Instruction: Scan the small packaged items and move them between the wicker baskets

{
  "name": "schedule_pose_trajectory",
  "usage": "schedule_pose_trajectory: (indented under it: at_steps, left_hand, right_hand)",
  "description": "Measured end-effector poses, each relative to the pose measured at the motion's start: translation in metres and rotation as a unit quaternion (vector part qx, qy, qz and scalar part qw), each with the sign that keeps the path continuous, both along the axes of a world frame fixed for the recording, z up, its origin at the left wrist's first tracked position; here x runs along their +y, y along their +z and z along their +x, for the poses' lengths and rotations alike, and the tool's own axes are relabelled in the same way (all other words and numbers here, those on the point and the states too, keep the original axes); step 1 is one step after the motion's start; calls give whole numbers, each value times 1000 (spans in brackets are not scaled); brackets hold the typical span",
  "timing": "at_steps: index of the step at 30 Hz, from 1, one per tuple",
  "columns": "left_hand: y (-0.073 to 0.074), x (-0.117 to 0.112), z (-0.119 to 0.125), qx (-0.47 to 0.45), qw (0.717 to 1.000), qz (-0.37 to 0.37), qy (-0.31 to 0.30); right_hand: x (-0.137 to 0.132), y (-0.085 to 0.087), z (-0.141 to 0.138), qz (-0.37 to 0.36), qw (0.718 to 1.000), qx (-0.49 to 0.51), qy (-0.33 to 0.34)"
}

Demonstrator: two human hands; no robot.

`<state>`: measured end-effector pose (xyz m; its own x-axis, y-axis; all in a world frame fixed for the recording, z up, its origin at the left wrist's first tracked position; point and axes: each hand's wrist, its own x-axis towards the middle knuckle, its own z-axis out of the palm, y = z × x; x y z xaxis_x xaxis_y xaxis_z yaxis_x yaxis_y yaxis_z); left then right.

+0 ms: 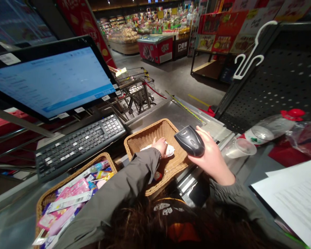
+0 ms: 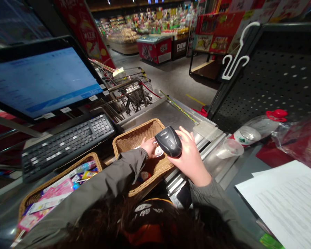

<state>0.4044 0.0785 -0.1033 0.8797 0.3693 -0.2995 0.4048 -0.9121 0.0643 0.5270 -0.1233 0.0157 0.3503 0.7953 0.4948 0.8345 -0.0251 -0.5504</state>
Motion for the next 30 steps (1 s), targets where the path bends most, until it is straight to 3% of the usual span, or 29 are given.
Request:
schedule_pose_trajectory:
  at_steps: [4,8,10,13,16,20,30]
  left_hand:
    - [65,14,-10,-108,992,56,41]
    - [135,21,-50,-252,950,171,68]
    - [162,21,-76,-287,927,226,85]
    - [191,17,-116,-322,894,286,125]
    - [211,10,-154,-340,867,325,167]
    - [227,-4,-200,-344,841,354,219]
    - [234,-22,-296,-358,800,371,305]
  right_hand:
    - [1,5,-6,35,999,-17,-15]
    - [5,22,-19,95,994,-50,-11]
    - [7,33,-30,113,991,-64,7]
    - [14,47,-54,115,988,-84,63]
    - [22,57,-83,105,981,-107,120]
    - [32,68,-126,92,970,-131,183]
    - [41,77,-205,96,945,-164,267]
